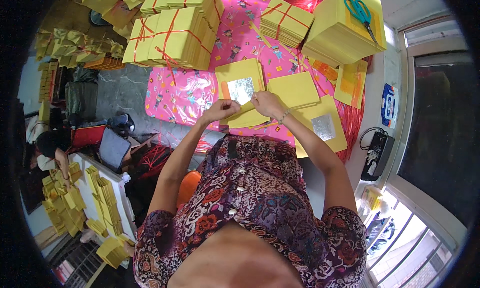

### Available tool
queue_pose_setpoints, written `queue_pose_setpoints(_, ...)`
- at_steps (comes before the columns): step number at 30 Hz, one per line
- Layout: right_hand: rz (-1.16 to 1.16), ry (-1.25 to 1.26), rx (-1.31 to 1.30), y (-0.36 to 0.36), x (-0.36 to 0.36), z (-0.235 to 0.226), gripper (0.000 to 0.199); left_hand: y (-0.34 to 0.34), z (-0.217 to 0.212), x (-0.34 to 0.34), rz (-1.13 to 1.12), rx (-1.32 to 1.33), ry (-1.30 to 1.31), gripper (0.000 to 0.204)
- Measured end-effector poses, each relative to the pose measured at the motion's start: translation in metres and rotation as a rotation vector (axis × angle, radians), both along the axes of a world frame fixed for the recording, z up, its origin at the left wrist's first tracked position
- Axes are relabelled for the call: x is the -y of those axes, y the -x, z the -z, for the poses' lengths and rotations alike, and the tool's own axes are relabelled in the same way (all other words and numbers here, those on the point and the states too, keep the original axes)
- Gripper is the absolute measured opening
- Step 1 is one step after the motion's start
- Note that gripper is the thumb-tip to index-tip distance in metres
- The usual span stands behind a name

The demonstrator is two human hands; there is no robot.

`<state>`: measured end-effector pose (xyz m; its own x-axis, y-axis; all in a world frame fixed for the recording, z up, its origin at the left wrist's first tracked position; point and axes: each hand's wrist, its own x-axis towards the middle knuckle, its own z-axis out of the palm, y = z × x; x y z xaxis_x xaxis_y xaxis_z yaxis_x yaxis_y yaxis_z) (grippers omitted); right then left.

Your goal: Counting and stacking sheets of yellow paper into bundles on a table.

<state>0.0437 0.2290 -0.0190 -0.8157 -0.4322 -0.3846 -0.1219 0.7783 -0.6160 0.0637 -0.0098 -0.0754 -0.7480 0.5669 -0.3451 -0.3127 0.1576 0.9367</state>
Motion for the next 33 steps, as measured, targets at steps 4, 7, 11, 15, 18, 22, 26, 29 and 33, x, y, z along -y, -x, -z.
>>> queue_pose_setpoints(4,0.059,0.055,-0.213,-0.006,0.007,-0.011,0.019,-0.005,-0.009,-0.002,0.053,0.023,0.188,0.025)
queue_pose_setpoints(7,0.129,0.126,-0.509,-0.016,0.007,-0.019,0.02,-0.003,-0.011,-0.004,0.021,-0.047,0.319,0.025)
queue_pose_setpoints(11,-0.11,0.101,-0.423,-0.021,-0.004,-0.019,0.034,-0.004,-0.014,-0.004,-0.049,-0.222,0.451,0.03)
queue_pose_setpoints(15,-0.391,-0.1,-0.433,-0.03,-0.008,-0.006,0.048,-0.012,-0.016,-0.014,-0.238,-0.423,0.413,0.035)
queue_pose_setpoints(18,-0.433,-0.142,-0.548,-0.035,-0.007,0.003,0.055,-0.016,-0.015,-0.018,-0.33,-0.601,0.339,0.03)
queue_pose_setpoints(22,-0.46,-0.178,-0.497,-0.034,-0.007,0.008,0.055,-0.019,-0.015,-0.01,-0.16,-0.476,0.384,0.02)
queue_pose_setpoints(26,-0.506,-0.176,-0.449,-0.028,-0.009,0.008,0.048,-0.02,-0.019,-0.009,-0.102,-0.579,0.306,0.023)
queue_pose_setpoints(29,-0.546,-0.122,-0.404,-0.02,-0.015,0.008,0.031,-0.025,-0.026,-0.011,-0.037,-0.61,0.335,0.034)
queue_pose_setpoints(33,-0.574,-0.182,-0.262,-0.012,-0.016,0.01,0.017,-0.031,-0.033,-0.014,0.062,-0.72,0.408,0.04)
